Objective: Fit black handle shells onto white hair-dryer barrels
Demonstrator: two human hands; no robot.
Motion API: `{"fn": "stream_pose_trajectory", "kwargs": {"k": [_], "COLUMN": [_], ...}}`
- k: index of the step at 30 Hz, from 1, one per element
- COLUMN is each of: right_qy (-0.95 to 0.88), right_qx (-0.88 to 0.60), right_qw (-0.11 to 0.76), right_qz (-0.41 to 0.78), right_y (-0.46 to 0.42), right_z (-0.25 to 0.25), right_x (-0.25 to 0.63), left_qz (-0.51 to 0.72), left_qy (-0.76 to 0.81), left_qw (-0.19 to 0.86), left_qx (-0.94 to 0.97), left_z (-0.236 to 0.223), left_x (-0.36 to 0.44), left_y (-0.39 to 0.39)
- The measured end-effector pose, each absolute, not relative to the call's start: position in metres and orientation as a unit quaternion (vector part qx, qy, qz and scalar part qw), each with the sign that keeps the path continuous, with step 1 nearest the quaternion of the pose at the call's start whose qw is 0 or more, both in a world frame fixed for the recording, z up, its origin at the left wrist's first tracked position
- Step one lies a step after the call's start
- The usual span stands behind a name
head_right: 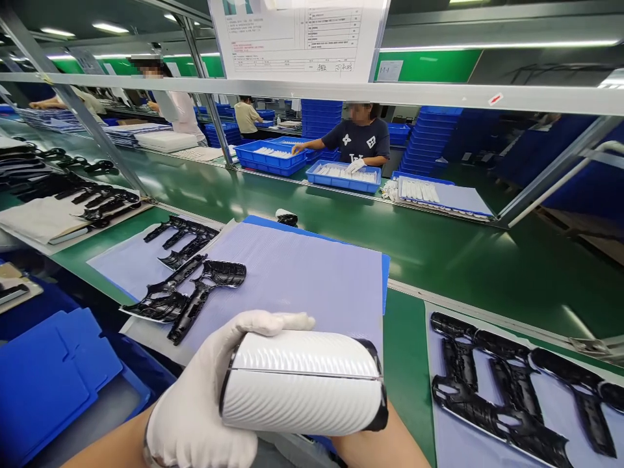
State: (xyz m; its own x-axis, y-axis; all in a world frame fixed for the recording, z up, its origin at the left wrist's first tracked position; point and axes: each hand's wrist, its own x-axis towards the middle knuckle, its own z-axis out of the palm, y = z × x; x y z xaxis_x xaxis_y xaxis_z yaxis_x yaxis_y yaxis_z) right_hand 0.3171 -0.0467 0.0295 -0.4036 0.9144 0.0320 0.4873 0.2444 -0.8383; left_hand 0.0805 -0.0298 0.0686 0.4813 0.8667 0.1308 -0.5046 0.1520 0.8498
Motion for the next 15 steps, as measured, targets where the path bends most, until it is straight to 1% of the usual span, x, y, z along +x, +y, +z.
{"fn": "stream_pose_trajectory", "kwargs": {"k": [2, 4, 7, 9, 12, 15], "right_qy": [-0.709, -0.679, -0.653, -0.644, -0.614, -0.569], "right_qx": [-0.496, -0.497, -0.460, -0.432, -0.415, -0.437], "right_qw": [0.275, 0.298, 0.354, 0.376, 0.385, 0.383], "right_qz": [0.418, 0.451, 0.486, 0.506, 0.550, 0.582], "right_y": [-0.047, -0.047, -0.045, -0.044, -0.041, -0.039], "right_z": [0.035, 0.041, 0.050, 0.055, 0.059, 0.060], "right_x": [0.316, 0.313, 0.309, 0.307, 0.305, 0.303], "left_qz": [0.470, 0.478, 0.474, 0.468, 0.469, 0.444], "left_qy": [0.202, 0.204, 0.209, 0.209, 0.214, 0.229], "left_qw": [0.732, 0.726, 0.726, 0.730, 0.742, 0.757], "left_qx": [0.451, 0.450, 0.453, 0.451, 0.429, 0.420], "left_z": [0.070, 0.071, 0.073, 0.075, 0.073, 0.067], "left_x": [0.081, 0.082, 0.084, 0.084, 0.085, 0.084], "left_y": [-0.030, -0.031, -0.031, -0.032, -0.034, -0.035]}}
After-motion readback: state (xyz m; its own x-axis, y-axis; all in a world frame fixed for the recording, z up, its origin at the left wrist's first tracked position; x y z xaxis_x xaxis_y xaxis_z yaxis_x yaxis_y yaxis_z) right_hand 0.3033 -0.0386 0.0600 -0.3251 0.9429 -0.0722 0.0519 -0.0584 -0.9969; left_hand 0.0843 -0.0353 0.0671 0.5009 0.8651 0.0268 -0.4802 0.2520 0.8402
